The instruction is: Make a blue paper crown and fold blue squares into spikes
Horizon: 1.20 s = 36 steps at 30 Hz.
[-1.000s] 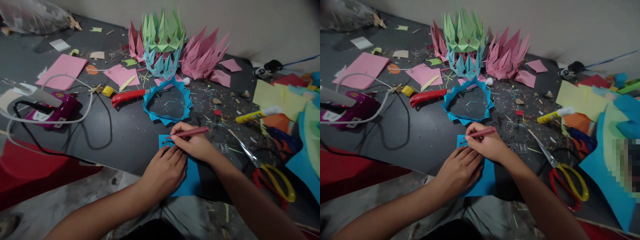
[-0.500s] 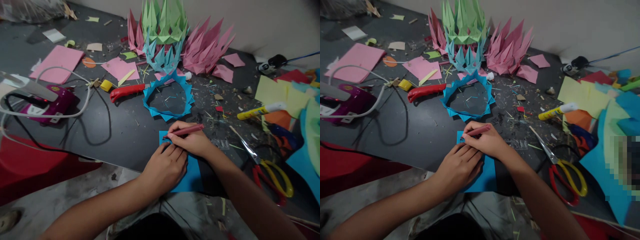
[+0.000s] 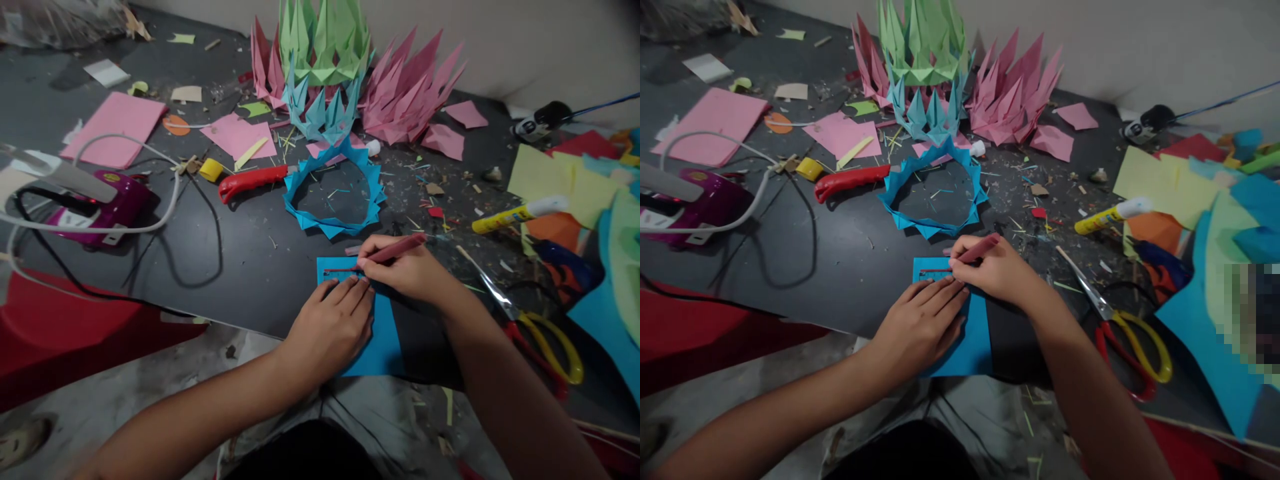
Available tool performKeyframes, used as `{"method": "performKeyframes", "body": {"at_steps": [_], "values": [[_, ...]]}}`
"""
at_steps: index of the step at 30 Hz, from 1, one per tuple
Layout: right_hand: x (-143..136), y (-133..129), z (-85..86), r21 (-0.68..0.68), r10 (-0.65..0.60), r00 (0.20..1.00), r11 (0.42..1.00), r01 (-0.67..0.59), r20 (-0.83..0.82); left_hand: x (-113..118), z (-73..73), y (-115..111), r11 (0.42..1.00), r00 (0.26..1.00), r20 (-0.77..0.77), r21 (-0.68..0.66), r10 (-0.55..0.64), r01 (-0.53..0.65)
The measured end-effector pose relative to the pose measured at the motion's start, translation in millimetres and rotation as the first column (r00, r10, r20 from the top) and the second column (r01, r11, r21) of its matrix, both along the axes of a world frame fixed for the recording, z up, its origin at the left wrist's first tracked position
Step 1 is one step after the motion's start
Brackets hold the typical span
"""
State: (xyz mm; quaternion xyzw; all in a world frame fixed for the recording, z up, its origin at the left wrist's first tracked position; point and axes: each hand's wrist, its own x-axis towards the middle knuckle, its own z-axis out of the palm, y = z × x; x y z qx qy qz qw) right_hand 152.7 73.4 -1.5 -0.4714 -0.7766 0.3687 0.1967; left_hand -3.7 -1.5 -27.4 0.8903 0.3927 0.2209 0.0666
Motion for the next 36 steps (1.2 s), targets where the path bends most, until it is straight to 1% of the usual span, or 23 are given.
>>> {"method": "performKeyframes", "body": {"at_steps": [4,6,9,17,23,27,31,33,34,36], "values": [[9,0,2.1,0.069,-0.009,0.998,0.998,0.005,0.069,0,0.4,0,1.000,1.000,-0.017,-0.018,0.003,-0.004],[13,0,1.6,0.090,-0.017,0.997,0.996,0.010,0.077,0,-0.1,1,1.000,1.000,-0.020,-0.013,0.007,-0.007],[16,0,-0.1,0.099,-0.029,0.997,0.995,0.022,0.072,-1,-1.3,1,1.000,1.000,-0.006,0.011,0.004,-0.004],[20,1,0.0,0.117,-0.044,0.996,0.993,0.035,0.082,0,-1.6,1,1.000,1.000,0.000,0.000,0.004,-0.004],[21,2,-3.3,0.125,-0.045,0.996,0.992,0.034,0.081,-1,-0.7,2,1.000,1.000,0.000,0.003,-0.005,0.005],[21,1,1.0,0.121,-0.063,0.996,0.991,0.055,0.064,-1,-0.5,2,1.000,1.000,-0.002,-0.004,-0.008,0.008],[32,-10,9.6,0.155,-0.161,0.987,0.974,0.163,-0.022,-1,-0.4,1,1.000,1.000,0.001,-0.003,-0.014,0.014],[42,-21,8.9,0.154,-0.181,0.983,0.971,0.181,-0.013,-1,-0.6,1,1.000,1.000,0.002,-0.005,-0.015,0.015],[47,-27,6.5,0.160,-0.171,0.985,0.973,0.166,0.018,-2,-0.8,1,1.000,1.000,0.000,-0.012,-0.017,0.017],[57,-39,-1.6,0.197,-0.092,0.991,0.978,0.072,0.093,-4,-1.1,1,0.999,0.999,-0.008,-0.032,-0.031,0.031]]}}
